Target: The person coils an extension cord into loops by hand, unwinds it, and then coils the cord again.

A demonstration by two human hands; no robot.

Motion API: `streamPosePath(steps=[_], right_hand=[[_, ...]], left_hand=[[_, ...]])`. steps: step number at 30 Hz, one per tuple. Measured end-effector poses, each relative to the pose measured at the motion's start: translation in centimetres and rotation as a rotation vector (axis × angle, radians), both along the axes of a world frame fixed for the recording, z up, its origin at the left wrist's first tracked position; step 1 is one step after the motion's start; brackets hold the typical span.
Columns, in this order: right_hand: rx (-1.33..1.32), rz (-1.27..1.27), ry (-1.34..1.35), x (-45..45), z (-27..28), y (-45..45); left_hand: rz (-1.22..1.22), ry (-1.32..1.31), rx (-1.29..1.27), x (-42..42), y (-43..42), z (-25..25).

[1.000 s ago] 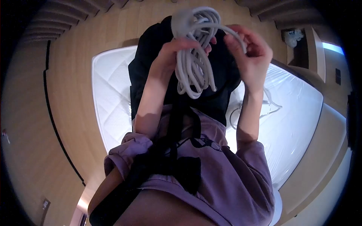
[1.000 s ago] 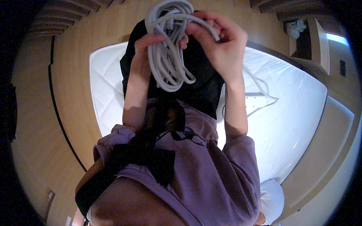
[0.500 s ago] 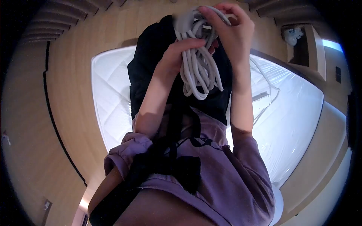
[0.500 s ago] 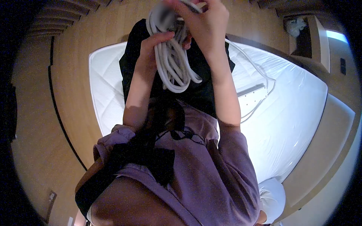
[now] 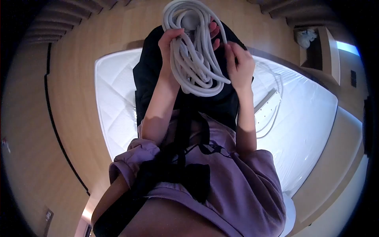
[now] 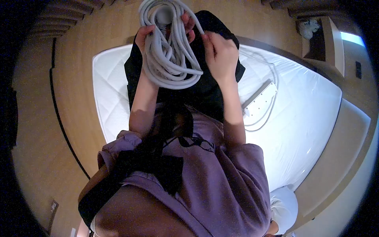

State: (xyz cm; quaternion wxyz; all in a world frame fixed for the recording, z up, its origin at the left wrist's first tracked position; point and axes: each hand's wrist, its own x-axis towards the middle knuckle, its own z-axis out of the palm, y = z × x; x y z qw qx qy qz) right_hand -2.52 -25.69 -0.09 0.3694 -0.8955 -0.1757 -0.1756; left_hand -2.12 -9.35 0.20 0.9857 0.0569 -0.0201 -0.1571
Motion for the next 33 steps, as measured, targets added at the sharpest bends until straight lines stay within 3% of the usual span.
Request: streamPosePath(steps=[1,2,4,6,13,18,20,21,23,26,32,33], right_hand=[[0.072,-0.044,0.109,-0.6,0.0,0.4],[0.144,-0.086,0.222,-1.4,0.3,0.8],[0.219,-0.031,0.205,-2.4,1.0,1.4],[0.222,0.063,0.260,-4.3,3.3,1.7],[0.151,0.040,0.362,-4.8,3.1,1.0],[0.097,0.076,0.438,-1.7,0.4,1.1],[0.265,0.115,0.555,-1.6,-0.6,1.2],[0.264,0.115,0.554,-1.6,-0.5,1.0],[-0.120,0.061,0.455,-1.7,-0.3,0.3],[-0.110,0.004,0.344,-2.1,-0.2,-0.7],[-0.147,-0.067,0.386,-3.0,1.3,-3.2],[0.013,0.003,0.420,-3.5,2.1,-2.5]], left_hand=[[0.003,-0.002,0.002,0.4,0.3,-0.5],[0.081,0.083,0.163,0.2,0.7,-0.8],[0.178,0.231,0.421,-0.1,1.5,-1.2],[0.178,0.183,0.398,-1.6,1.8,1.1],[0.022,-0.056,0.219,-2.9,-0.6,3.6],[-0.048,-0.035,0.349,0.4,1.0,0.0],[-0.002,-0.103,0.443,0.7,1.2,-0.6],[0.005,-0.091,0.412,0.5,1.3,0.1],[0.011,-0.097,0.290,1.3,2.0,-0.6],[0.069,-0.092,0.019,1.6,3.0,-0.3],[0.210,-0.070,-0.361,1.2,6.4,2.6],[0.214,-0.059,-0.391,1.3,7.7,2.4]])
